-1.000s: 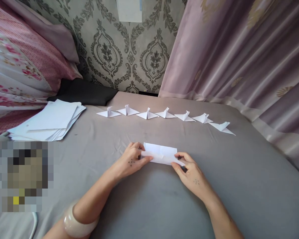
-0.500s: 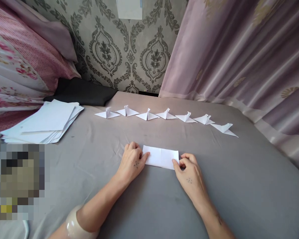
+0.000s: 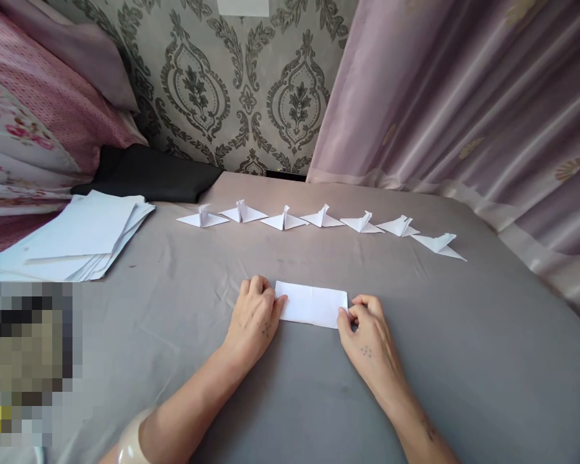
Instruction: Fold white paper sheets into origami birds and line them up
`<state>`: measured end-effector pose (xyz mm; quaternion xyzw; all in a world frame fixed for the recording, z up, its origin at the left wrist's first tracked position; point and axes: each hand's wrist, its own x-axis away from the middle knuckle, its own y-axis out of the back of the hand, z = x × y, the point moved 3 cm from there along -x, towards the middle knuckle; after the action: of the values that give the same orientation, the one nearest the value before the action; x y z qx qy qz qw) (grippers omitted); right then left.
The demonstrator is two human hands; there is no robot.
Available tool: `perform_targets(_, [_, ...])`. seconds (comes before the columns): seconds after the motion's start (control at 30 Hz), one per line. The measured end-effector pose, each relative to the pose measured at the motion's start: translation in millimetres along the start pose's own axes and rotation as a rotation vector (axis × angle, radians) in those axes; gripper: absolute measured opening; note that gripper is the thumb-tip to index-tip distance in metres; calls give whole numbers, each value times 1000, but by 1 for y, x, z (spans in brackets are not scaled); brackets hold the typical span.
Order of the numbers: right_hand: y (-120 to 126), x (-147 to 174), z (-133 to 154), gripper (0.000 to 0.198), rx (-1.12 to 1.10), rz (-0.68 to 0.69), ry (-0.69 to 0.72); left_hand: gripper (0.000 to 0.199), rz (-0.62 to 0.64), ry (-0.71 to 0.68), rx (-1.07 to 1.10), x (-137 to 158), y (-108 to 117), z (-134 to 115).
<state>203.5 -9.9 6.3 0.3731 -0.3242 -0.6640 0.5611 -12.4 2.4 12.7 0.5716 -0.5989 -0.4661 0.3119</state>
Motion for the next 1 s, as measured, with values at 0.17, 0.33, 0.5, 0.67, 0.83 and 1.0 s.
perform_targets(0.17, [1, 0, 0, 30, 0, -2, 12, 35, -34, -51, -74, 2, -1, -1])
perform_targets(0.33, [1, 1, -2, 30, 25, 5, 29, 39, 5, -56, -177, 2, -2, -3])
perform_targets(0.5, [1, 4, -1, 24, 47, -13, 65, 42, 79, -15, -261, 0, 0, -8])
perform_targets(0.67, [4, 7, 7, 14, 65, -72, 171, 40, 125, -7, -288, -1, 1, -9])
perform_targets(0.83, [10, 12, 23, 37, 63, 154, 495, 25, -1, -7, -301, 1, 1, -10])
perform_targets(1.0, [16, 15, 35, 31, 32, 198, 406, 24, 93, -256, -147, -1, 0, -19])
